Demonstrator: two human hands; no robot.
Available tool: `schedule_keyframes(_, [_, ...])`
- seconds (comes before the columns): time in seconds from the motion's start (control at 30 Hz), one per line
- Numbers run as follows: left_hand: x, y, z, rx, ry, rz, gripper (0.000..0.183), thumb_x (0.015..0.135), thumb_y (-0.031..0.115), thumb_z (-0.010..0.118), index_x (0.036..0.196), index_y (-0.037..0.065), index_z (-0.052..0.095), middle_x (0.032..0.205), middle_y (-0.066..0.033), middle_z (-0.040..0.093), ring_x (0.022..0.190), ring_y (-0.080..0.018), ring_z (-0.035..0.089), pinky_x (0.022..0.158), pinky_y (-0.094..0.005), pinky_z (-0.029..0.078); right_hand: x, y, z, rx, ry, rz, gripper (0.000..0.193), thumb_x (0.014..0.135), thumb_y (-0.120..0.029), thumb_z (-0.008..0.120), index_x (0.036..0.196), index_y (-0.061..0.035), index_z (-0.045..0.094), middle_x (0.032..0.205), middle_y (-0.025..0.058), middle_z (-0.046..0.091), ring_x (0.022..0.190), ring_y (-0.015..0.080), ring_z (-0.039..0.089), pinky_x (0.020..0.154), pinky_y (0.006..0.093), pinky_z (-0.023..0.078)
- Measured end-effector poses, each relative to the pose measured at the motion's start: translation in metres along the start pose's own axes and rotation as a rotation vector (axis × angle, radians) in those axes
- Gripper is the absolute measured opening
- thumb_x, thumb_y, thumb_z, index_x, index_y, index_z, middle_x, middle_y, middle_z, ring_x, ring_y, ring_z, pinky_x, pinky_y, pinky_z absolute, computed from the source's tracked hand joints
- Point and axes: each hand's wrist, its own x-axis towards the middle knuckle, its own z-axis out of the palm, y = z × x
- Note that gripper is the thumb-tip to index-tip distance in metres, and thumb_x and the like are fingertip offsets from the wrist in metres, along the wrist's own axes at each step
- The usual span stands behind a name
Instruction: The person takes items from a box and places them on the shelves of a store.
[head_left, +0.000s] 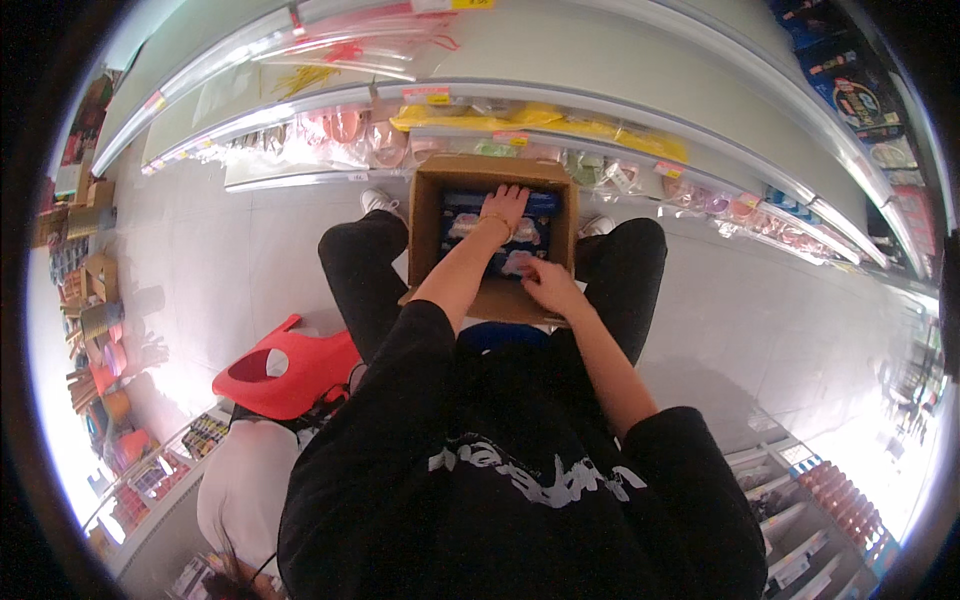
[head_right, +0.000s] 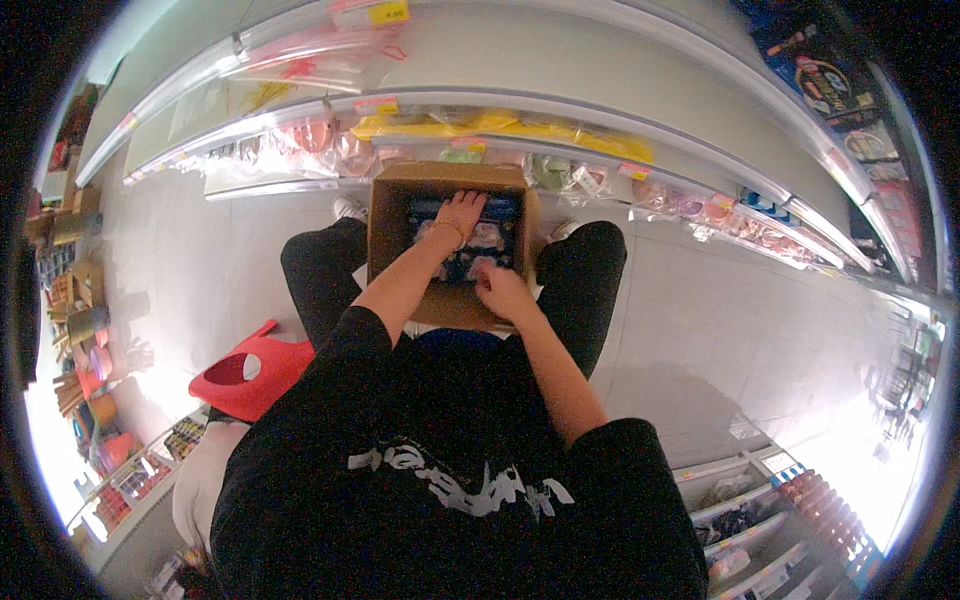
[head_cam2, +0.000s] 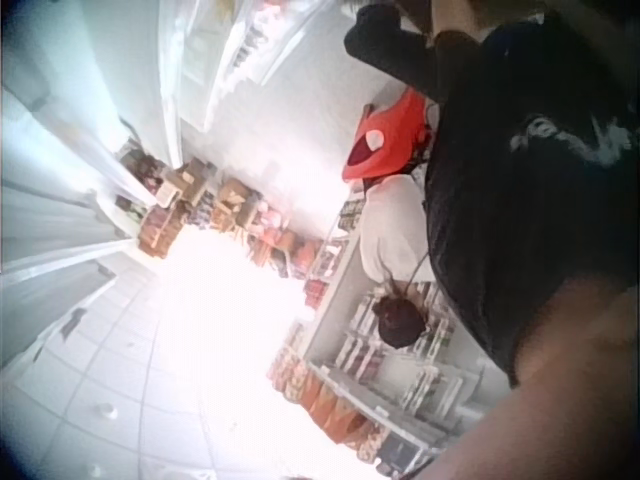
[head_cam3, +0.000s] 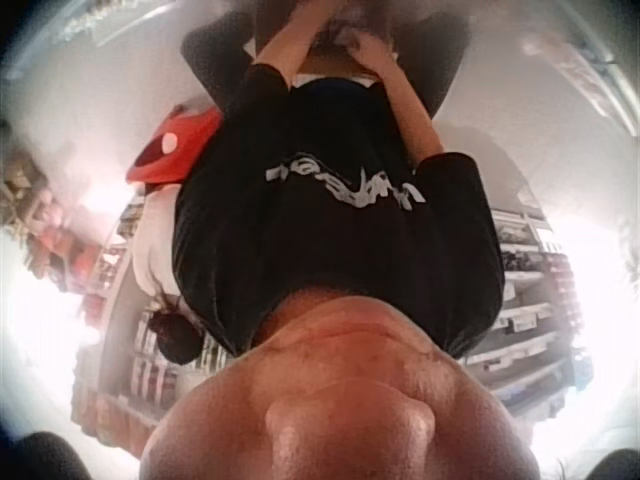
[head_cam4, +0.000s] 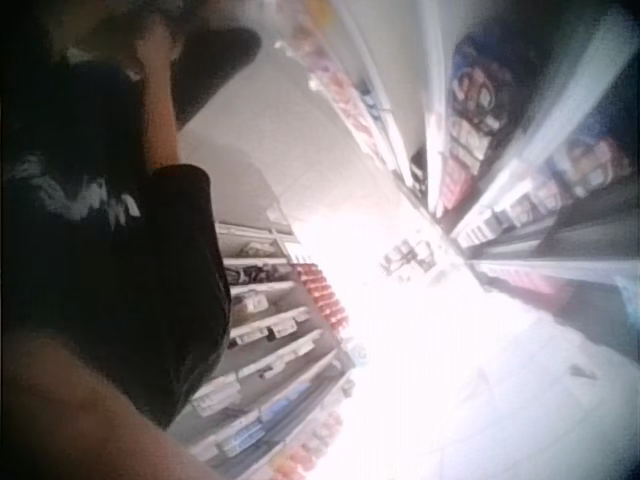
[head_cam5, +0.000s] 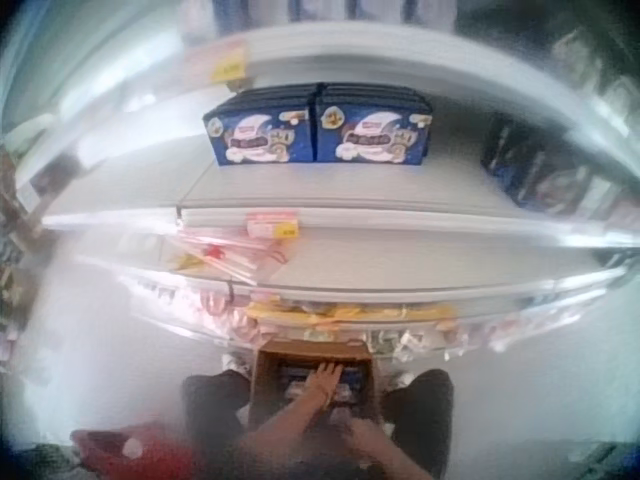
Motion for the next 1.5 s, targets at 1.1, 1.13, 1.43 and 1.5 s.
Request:
schedule_keyframes(1.1, [-0.091, 0.001, -0.197, -1.023, 0.131, 0.223, 0.046, 0.08, 0.021, 0.063, 0.121, 0.009, 0.047, 0.104, -0.0054, 0.058, 0.087, -0.0129, 0.055, 0.075, -0.0283, 0.047, -0.052, -0.151, -0.086, -0.002, 0.293, -0.201, 0.051, 0.078, -0.038, 0.06, 0.112, -0.0008, 0.048, 0.096, 0.0214, 0.059, 0.09, 0.0362, 0.057, 0.078, 0.0372, 0.044])
schedule_keyframes(1.13, [-0.091, -0.001, -0.194, -1.008, 0.094, 0.249, 0.046, 0.082, 0.021, 0.062, 0.123, 0.009, 0.044, 0.105, -0.0057, 0.058, 0.089, -0.0137, 0.055, 0.079, -0.0274, 0.046, -0.052, -0.144, -0.081, 0.015, 0.295, -0.246, 0.05, 0.079, -0.037, 0.06, 0.111, -0.0006, 0.048, 0.094, 0.0211, 0.06, 0.088, 0.0357, 0.058, 0.077, 0.0369, 0.044])
schedule_keyframes(1.43, [-0.155, -0.02, -0.178, -1.566, 0.73, -0.115, 0.038, 0.084, 0.018, 0.059, 0.114, -0.001, 0.046, 0.101, -0.0093, 0.055, 0.09, -0.013, 0.053, 0.08, -0.0248, 0.043, -0.052, -0.096, -0.054, 0.663, 0.556, -0.112, 0.034, 0.087, -0.027, 0.052, 0.105, 0.0016, 0.051, 0.091, 0.008, 0.06, 0.08, 0.0121, 0.055, 0.072, 0.0265, 0.044])
schedule_keyframes(1.5, [-0.167, -0.006, -0.169, -1.629, 0.705, -0.18, 0.039, 0.081, 0.018, 0.062, 0.111, -0.002, 0.047, 0.098, -0.0091, 0.056, 0.089, -0.0122, 0.053, 0.079, -0.0252, 0.044, -0.052, -0.099, -0.048, 0.64, 0.561, -0.146, 0.032, 0.088, -0.027, 0.052, 0.104, 0.0011, 0.05, 0.091, 0.0078, 0.059, 0.08, 0.0117, 0.053, 0.073, 0.026, 0.043])
